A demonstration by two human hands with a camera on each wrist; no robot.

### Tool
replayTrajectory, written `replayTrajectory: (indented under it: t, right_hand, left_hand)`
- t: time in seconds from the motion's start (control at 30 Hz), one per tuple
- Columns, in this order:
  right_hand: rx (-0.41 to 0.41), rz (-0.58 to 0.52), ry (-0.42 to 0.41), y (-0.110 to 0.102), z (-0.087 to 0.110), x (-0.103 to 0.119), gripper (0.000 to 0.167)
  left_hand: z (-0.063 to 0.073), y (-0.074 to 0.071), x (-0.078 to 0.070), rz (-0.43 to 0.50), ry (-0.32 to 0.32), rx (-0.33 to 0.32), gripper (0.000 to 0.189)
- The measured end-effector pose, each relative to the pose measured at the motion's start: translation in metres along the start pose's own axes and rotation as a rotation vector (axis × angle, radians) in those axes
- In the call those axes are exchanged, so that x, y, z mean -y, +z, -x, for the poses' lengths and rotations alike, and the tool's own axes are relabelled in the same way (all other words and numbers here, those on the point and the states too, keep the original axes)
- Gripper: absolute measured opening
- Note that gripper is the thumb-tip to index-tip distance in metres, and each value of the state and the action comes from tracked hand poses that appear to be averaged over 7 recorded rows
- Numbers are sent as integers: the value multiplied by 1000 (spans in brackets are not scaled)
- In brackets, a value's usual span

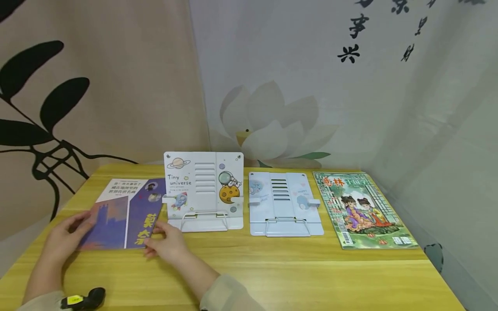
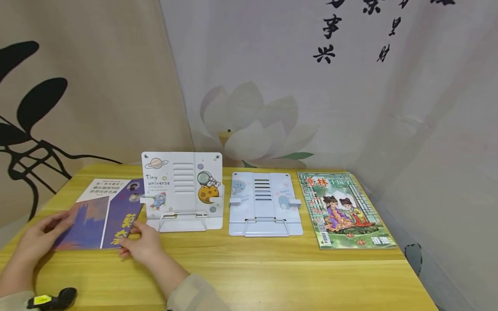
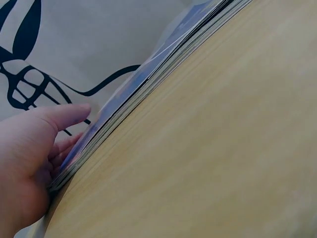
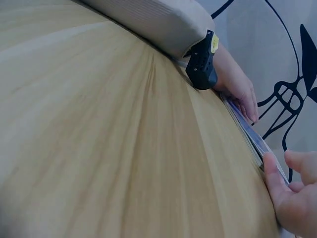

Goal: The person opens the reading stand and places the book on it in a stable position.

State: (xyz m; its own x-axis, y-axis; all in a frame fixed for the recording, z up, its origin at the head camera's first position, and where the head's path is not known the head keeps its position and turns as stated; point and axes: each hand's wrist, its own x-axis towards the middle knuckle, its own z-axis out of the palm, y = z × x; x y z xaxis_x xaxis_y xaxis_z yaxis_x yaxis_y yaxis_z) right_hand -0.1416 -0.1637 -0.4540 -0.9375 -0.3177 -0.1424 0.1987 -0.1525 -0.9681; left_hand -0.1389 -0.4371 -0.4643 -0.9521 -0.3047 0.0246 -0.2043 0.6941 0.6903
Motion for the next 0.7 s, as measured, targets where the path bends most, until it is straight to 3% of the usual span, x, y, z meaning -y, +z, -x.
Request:
replayTrajectory:
  t: [0.17,0.33,0.53,0.7]
  right_hand:
    - [10,49,-7,-1,1,0,54]
    - [-7,181,-33,-1,4,-1,53]
    - [-4,459,-187,-1,9,-6,44]
    - [-11,544,-280,-1,13,-7,40]
  left_hand:
    - [-1,-3,-1,-35,-16,55,71]
    - [1,-11,1,52,-63,148,79]
    - [6,-17,9,188,-86,219,78]
    - [9,-17,13,312,-113,199,71]
